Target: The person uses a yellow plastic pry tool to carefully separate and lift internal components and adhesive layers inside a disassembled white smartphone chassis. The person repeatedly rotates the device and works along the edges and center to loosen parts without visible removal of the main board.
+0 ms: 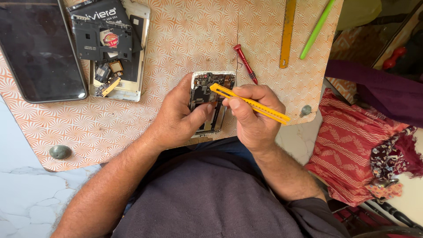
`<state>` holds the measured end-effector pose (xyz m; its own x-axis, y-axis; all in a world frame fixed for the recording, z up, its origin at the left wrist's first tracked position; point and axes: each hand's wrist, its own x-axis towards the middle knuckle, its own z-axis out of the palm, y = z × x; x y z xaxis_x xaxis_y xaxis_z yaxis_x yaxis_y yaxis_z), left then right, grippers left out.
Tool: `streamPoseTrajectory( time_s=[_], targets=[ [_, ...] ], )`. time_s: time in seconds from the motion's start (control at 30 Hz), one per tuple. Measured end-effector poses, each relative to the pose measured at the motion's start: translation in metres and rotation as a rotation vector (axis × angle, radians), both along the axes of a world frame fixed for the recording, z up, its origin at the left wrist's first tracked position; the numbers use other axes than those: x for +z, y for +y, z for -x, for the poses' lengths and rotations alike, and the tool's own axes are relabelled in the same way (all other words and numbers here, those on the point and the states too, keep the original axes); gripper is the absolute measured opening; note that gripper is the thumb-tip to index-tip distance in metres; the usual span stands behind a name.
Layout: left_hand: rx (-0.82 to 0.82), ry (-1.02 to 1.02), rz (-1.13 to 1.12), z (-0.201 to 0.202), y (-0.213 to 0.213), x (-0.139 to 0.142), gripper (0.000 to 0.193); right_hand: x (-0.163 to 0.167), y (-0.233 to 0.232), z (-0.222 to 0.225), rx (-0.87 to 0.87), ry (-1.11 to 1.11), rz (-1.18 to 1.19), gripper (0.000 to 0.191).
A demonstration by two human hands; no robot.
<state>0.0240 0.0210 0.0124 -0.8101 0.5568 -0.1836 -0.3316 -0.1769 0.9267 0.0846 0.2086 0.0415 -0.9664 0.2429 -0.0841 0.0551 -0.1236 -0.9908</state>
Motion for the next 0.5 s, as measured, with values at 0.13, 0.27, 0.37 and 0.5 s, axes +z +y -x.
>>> streamPoseTrajectory(
  time_s=[0.13, 0.27, 0.37, 0.5],
  targets=[
    [0.01, 0.047, 0.006, 0.0, -0.001, 0.0, 0.038, -0.003, 0.006, 0.004, -0.012, -0.086, 0.208, 0.017],
    [-0.014, -0.047, 0.001, 0.001, -0.001, 0.002, 0.039, -0.003, 0.014, 0.007, 0.021, -0.16, 0.276, 0.018],
    [-0.031, -0.1, -0.012, 0.002, 0.0, 0.002, 0.039, -0.002, 0.017, 0.009, 0.041, -0.186, 0.294, 0.018],
    [-0.035, 0.011, 0.037, 0.002, -0.001, 0.002, 0.038, 0.0, 0.025, 0.014, 0.05, -0.259, 0.369, 0.02]
  ],
)
